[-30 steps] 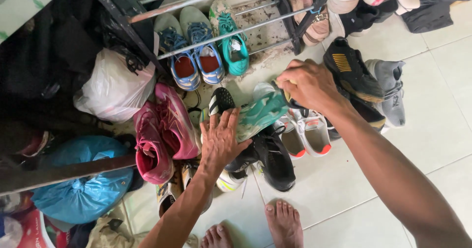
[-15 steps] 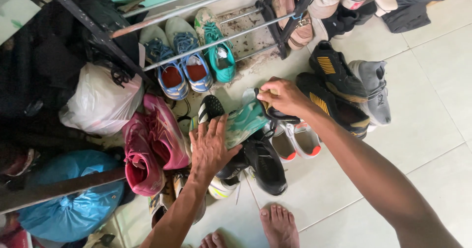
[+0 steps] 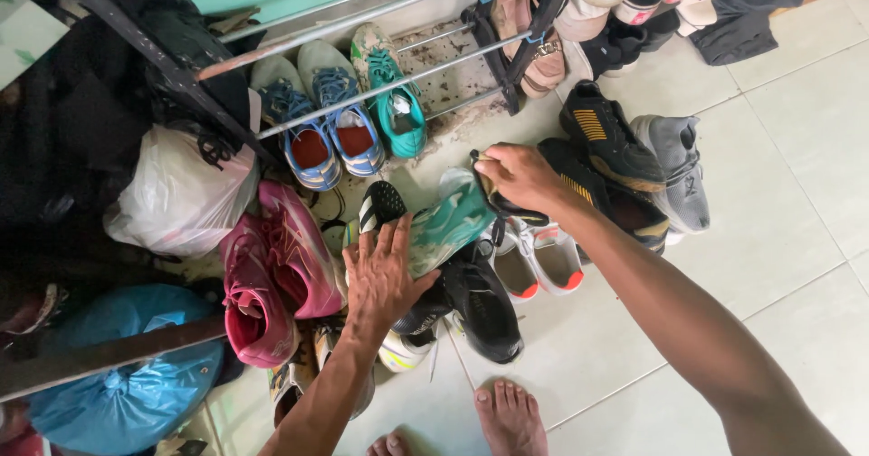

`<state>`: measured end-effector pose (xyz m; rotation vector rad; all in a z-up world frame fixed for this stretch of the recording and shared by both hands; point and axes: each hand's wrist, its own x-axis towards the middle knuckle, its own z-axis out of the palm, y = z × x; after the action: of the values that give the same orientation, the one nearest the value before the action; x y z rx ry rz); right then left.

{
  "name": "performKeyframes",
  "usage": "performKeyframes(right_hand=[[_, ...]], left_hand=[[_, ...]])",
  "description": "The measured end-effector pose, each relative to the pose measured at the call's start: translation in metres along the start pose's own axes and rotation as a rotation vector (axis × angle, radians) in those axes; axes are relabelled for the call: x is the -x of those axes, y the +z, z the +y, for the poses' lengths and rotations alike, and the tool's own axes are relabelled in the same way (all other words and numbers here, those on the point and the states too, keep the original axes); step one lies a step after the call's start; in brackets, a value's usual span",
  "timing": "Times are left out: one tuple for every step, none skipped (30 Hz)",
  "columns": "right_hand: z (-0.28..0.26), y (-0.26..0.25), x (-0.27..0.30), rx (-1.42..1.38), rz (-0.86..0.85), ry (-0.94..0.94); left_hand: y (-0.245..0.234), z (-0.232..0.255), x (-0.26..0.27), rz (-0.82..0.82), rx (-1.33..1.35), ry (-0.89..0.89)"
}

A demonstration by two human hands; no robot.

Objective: The person wipes a teal sneaker with a cloth, scrubbing the upper and sides, then places it on a metal shoe rack. The person repeats the wiping on the same shoe and ties the laces.

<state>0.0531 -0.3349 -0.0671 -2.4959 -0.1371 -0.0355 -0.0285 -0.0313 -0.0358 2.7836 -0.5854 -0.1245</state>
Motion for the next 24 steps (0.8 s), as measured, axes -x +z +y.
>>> performKeyframes(right_hand=[[-0.004,-0.010,0.002,-0.001,-0.003,0.001],[-0.008,-0.021,0.003,0.003,-0.049,0.018],[-0.012,-0.030,0.005,0.006,-0.096,0.036],[-0.034,-0.034,0.009,0.003,-0.101,0.037],[-0.056,-0.042,0.010,0.091,-0.209,0.057],[-0.077,-0.049,0.010,0.179,-0.316,0.076],[-0.066,-0.041,0.009,0.178,-0.319,0.078],[-0.055,-0.032,0.008,0.296,-0.293,-0.016],[-0.044,-0.023,0.006,0.412,-0.265,-0.110],[-0.044,-0.022,0.007,0.411,-0.266,-0.109],[-0.044,-0.021,0.005,0.467,-0.268,-0.150],[-0.044,-0.020,0.004,0.523,-0.269,-0.191],[-0.048,-0.024,-0.001,0.523,-0.269,-0.190],[-0.053,-0.029,-0.006,0.462,-0.350,-0.136],[-0.057,-0.034,-0.010,0.400,-0.429,-0.082],[-0.061,-0.035,-0.010,0.399,-0.431,-0.080],[-0.064,-0.036,-0.011,0.371,-0.436,-0.048],[-0.069,-0.038,-0.011,0.343,-0.442,-0.016],[-0.063,-0.035,-0.013,0.345,-0.439,-0.019],[-0.058,-0.032,-0.016,0.258,-0.429,0.046],[-0.053,-0.029,-0.018,0.170,-0.418,0.110],[-0.068,-0.046,-0.011,0.172,-0.413,0.107],[-0.083,-0.062,-0.001,0.019,-0.333,0.186],[-0.096,-0.078,0.009,-0.133,-0.250,0.264]], left_hand=[[0.000,0.001,-0.001,-0.003,0.001,-0.002],[-0.001,0.001,-0.002,-0.006,-0.006,-0.004],[-0.001,0.001,-0.002,-0.010,-0.014,-0.008],[-0.002,0.001,0.001,-0.015,-0.013,-0.011],[-0.004,0.002,0.000,-0.018,-0.020,0.004],[-0.006,0.002,-0.001,-0.022,-0.026,0.018],[-0.005,0.001,-0.002,-0.025,-0.025,0.017],[-0.003,0.001,-0.003,-0.015,-0.029,0.021],[-0.002,0.000,-0.003,-0.005,-0.033,0.027],[0.000,0.000,-0.003,-0.008,-0.033,0.027],[0.000,-0.001,-0.003,0.003,-0.031,0.035],[0.000,-0.002,-0.004,0.013,-0.028,0.044],[0.000,-0.002,-0.005,0.012,-0.027,0.045],[-0.001,-0.003,-0.005,-0.003,-0.011,0.042],[-0.001,-0.003,-0.005,-0.020,0.005,0.040],[-0.003,-0.002,-0.005,-0.022,0.006,0.041],[-0.005,-0.002,-0.006,-0.031,0.020,0.034],[-0.008,-0.001,-0.006,-0.041,0.034,0.028],[-0.010,-0.001,-0.006,-0.036,0.033,0.028],[-0.012,-0.001,-0.005,-0.058,0.044,0.020],[-0.014,-0.001,-0.005,-0.080,0.054,0.014],[-0.007,-0.004,-0.009,-0.075,0.052,0.015],[0.002,-0.007,-0.010,-0.083,0.018,0.003],[0.011,-0.009,-0.011,-0.090,-0.017,-0.009]])
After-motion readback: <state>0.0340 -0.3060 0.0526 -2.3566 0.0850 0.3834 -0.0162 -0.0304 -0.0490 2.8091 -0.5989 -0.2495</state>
